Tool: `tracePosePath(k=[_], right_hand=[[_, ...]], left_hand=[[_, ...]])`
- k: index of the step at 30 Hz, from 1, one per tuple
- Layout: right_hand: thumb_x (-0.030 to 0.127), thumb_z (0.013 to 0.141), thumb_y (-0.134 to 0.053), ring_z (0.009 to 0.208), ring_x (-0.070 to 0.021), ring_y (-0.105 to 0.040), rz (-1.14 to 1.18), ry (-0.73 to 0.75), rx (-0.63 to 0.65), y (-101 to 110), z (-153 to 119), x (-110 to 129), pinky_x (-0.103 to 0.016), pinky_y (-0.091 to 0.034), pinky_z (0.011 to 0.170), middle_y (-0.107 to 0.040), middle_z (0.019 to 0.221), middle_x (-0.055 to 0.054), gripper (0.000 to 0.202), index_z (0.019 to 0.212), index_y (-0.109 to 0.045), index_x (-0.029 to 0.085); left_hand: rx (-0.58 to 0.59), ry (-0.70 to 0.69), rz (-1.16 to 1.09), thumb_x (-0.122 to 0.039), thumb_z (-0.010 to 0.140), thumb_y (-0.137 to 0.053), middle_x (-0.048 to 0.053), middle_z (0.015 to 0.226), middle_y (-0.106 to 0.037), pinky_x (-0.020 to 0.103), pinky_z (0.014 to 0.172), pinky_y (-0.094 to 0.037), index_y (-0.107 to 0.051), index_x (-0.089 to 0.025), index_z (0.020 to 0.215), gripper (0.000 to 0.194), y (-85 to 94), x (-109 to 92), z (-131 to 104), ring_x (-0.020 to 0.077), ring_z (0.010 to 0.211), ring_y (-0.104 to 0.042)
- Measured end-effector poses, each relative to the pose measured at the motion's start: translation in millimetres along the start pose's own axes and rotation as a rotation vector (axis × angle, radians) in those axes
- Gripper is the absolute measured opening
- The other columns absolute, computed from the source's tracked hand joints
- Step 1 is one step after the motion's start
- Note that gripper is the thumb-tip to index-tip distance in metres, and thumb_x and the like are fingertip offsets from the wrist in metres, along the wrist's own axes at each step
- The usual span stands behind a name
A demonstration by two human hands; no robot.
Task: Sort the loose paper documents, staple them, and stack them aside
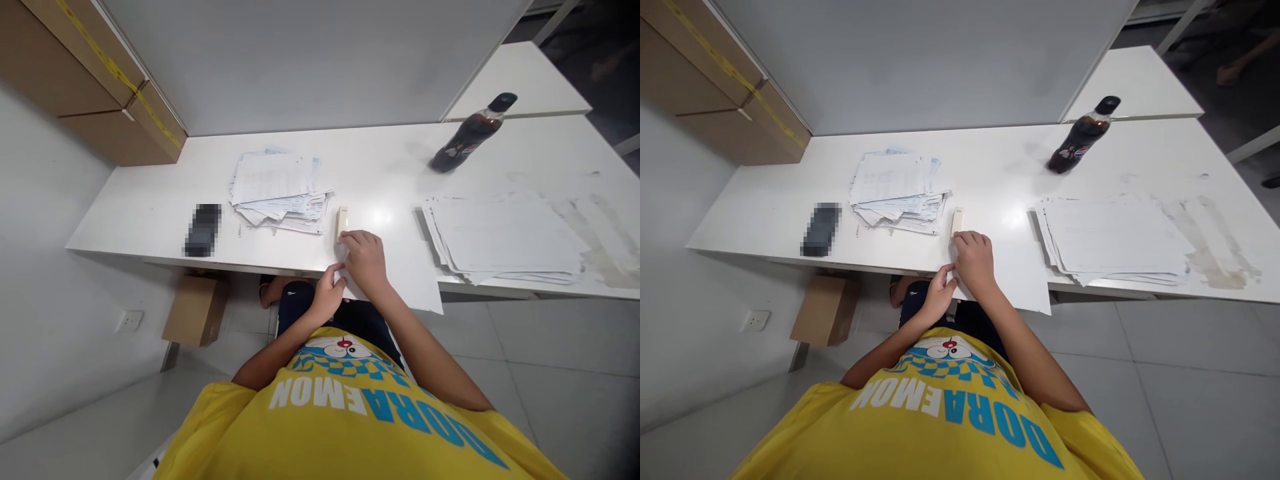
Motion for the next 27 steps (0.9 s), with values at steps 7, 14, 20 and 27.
tracePosePath(k=[7,14,20,27], right_hand=[[0.001,0.077,-0.045,0.099,-0.0282,-0.053,-0.059,-0.023,0.03,-6.4,4.2,7.5,-0.044,-0.035,0.091,-0.066,0.104,-0.012,0.033,0.096,-0.067,0.018],[-0.002,0.074,-0.041,0.1,-0.0302,-0.055,0.017,0.003,0.065,13.8,16.9,7.5,-0.046,-0.04,0.089,-0.069,0.098,-0.012,0.038,0.091,-0.068,0.019],[0.03,0.093,-0.048,0.116,-0.0302,-0.055,0.17,0.197,0.131,66.5,-23.1,47.2,-0.048,-0.045,0.095,-0.063,0.126,-0.013,0.037,0.128,-0.056,0.02],[0.017,0.095,-0.041,0.12,-0.0246,-0.059,0.078,0.3,0.082,103.0,-74.2,54.2,-0.046,-0.048,0.098,-0.06,0.136,-0.006,0.046,0.139,-0.049,0.03]], left_hand=[[0.021,-0.013,0.004,-0.021,0.085,-0.051,0.001,0.085,-0.06,0.02,0.044,-0.05,-0.055,-0.02,0.115,0.031,-0.1,7.1,6.2,0.0104,0.058,-0.056],[-0.179,-0.169,0.083,-0.015,0.081,-0.05,0.006,0.111,-0.066,0.036,0.096,-0.049,-0.063,-0.02,0.106,0.029,30.5,-30.4,-23.6,0.0204,0.107,-0.061],[-0.531,-0.197,-0.1,-0.029,0.082,-0.056,0.008,0.115,-0.065,0.038,0.099,-0.046,-0.061,-0.021,0.108,0.028,89.9,-32.1,-75.5,0.0245,0.113,-0.06],[-0.188,-0.17,-0.434,-0.033,0.083,-0.06,0.009,0.127,-0.061,0.034,0.085,-0.055,-0.051,-0.025,0.129,0.048,63.0,-91.3,-65.7,0.0251,0.111,-0.063]])
Point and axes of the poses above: each hand's wrist, its own z-axis towards the middle knuckle, its own y-axis out of the back of the hand, x = y × z, the point moved 8 cm from there along z, towards the middle knuckle
